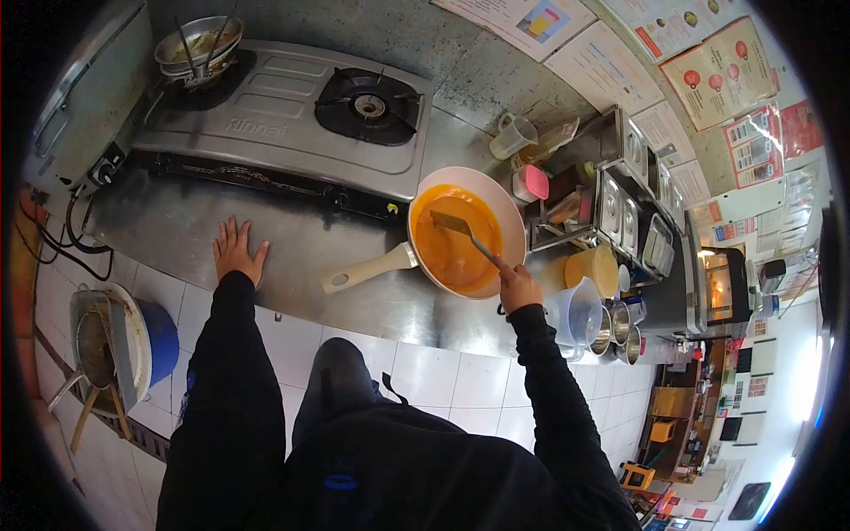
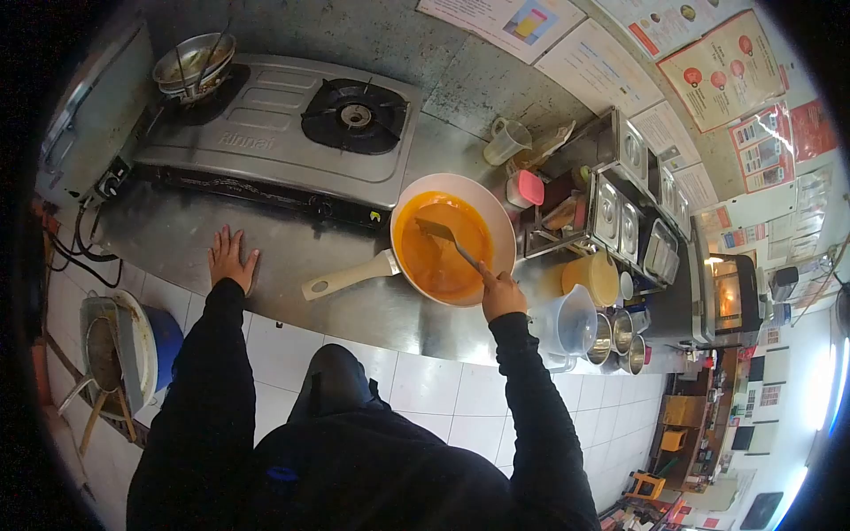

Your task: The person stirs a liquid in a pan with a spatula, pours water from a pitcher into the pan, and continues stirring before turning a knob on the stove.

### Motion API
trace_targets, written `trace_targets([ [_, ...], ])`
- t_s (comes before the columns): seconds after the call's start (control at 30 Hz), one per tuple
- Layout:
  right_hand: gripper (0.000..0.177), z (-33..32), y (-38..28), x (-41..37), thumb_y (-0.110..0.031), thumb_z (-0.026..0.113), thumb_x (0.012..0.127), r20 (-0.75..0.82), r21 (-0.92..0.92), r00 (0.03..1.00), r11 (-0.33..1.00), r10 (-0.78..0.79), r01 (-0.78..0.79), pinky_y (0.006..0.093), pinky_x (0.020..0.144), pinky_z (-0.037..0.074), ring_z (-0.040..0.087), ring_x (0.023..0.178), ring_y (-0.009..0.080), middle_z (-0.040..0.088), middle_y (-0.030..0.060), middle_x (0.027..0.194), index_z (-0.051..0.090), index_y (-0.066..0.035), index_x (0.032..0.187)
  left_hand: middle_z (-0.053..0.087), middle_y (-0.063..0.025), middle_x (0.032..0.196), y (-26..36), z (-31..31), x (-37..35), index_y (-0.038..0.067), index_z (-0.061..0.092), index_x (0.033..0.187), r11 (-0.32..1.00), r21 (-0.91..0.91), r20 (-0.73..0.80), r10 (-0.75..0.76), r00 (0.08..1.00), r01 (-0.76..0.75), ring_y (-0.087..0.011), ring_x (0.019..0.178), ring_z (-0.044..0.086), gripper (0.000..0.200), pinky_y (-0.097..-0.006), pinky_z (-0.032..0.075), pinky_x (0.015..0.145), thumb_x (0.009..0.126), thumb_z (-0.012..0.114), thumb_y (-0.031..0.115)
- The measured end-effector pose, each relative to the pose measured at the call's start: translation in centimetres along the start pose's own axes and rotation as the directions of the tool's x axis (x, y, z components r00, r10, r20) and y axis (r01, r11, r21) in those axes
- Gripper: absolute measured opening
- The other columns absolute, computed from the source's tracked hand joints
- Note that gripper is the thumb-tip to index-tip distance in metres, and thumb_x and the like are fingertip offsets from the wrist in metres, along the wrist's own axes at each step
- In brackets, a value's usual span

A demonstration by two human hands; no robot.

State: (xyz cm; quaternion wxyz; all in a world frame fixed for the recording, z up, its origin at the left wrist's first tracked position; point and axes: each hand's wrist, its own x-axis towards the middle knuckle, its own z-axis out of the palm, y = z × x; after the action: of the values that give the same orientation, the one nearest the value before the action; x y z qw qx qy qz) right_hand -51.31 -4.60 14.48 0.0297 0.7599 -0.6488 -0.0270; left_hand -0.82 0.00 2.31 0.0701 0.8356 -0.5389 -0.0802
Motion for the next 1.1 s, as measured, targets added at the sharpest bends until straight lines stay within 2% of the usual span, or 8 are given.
trace_targets([
  [0.17,0.042,1.4,1.1,1.1,-0.014,0.051,0.086,-0.007,0.256,0.999,0.966,0.037,-0.033,0.0436,0.072,0.05,0.061,0.083,0.0351,0.062,0.0177,0.089,0.05,-0.02,0.128,0.016,-0.0068,0.151,-0.3,0.4,0.1,0.019,0.036,0.137,1.0,-0.006,-0.006,0.001,1.0,-0.001,-0.0259,0.14,0.01,0.06,-0.0445,0.01,0.112,0.086,0.048,0.049],
  [0.27,0.041,1.1,-0.2,1.9,-0.015,0.05,0.088,0.155,0.383,0.985,0.915,0.071,-0.126,0.0453,0.075,0.048,0.06,0.087,0.0385,0.062,0.0221,0.096,0.048,-0.016,0.129,0.016,-0.0068,0.151,-0.2,0.2,0.1,0.02,0.036,0.137,1.0,-0.007,-0.008,0.002,1.0,-0.002,-0.0259,0.139,0.011,0.06,-0.0447,0.011,0.112,0.086,0.049,0.05],
  [0.37,0.04,5.1,0.8,2.7,-0.018,0.048,0.09,0.082,0.476,0.981,0.872,-0.176,0.116,0.0461,0.077,0.048,0.06,0.088,0.0404,0.061,0.0241,0.101,0.048,-0.017,0.13,0.017,-0.0066,0.151,-0.3,0.3,0.2,0.02,0.036,0.136,1.0,-0.017,-0.017,0.004,1.0,-0.004,-0.0261,0.139,0.011,0.06,-0.045,0.011,0.112,0.086,0.049,0.05],
  [0.47,0.039,4.4,-0.7,2.9,-0.021,0.045,0.091,0.303,0.312,0.948,0.95,-0.099,0.0,0.0456,0.077,0.048,0.061,0.085,0.0406,0.062,0.0239,0.097,0.048,-0.018,0.13,0.017,-0.0063,0.15,-0.4,0.5,0.1,0.021,0.036,0.136,1.0,-0.022,-0.032,0.009,0.999,-0.01,-0.0261,0.139,0.011,0.06,-0.0452,0.011,0.112,0.085,0.05,0.05],
  [0.67,0.039,8.5,1.0,4.7,-0.025,0.041,0.092,0.205,0.321,0.969,0.945,-0.14,0.068,0.0474,0.077,0.047,0.061,0.084,0.0403,0.062,0.0235,0.094,0.046,-0.022,0.131,0.018,-0.006,0.15,-0.4,0.5,0.1,0.021,0.036,0.136,1.0,-0.013,-0.049,0.012,0.999,-0.012,-0.0264,0.139,0.012,0.059,-0.0455,0.012,0.111,0.086,0.05,0.049],
  [0.87,0.039,6.2,1.2,4.9,-0.027,0.043,0.092,0.414,0.1,0.901,0.99,-0.132,0.1,0.0459,0.074,0.049,0.061,0.082,0.0393,0.063,0.0213,0.095,0.046,-0.023,0.13,0.019,-0.0061,0.15,-0.5,0.6,0.3,0.02,0.037,0.136,1.0,0.007,-0.054,0.018,0.998,-0.018,-0.0263,0.139,0.013,0.059,-0.0453,0.012,0.111,0.086,0.049,0.049],
  [1.0,0.04,8.1,1.3,8.1,-0.028,0.042,0.092,0.395,0.169,0.916,0.986,-0.072,0.005,0.0467,0.075,0.048,0.061,0.082,0.0395,0.063,0.0224,0.094,0.044,-0.023,0.132,0.019,-0.006,0.15,-0.6,1.1,0.3,0.02,0.037,0.136,1.0,0.022,-0.065,0.019,0.998,-0.018,-0.0262,0.139,0.013,0.059,-0.0457,0.012,0.111,0.086,0.048,0.049],
  [1.1,0.041,9.0,0.9,5.2,-0.028,0.041,0.092,0.264,0.268,0.929,0.945,-0.26,0.188,0.0468,0.076,0.048,0.061,0.082,0.0398,0.063,0.0228,0.093,0.043,-0.023,0.132,0.018,-0.0066,0.15,-0.5,0.8,0.3,0.019,0.037,0.136,1.0,0.006,-0.044,0.011,0.999,-0.011,-0.0265,0.139,0.013,0.059,-0.0466,0.013,0.111,0.086,0.048,0.049],
])
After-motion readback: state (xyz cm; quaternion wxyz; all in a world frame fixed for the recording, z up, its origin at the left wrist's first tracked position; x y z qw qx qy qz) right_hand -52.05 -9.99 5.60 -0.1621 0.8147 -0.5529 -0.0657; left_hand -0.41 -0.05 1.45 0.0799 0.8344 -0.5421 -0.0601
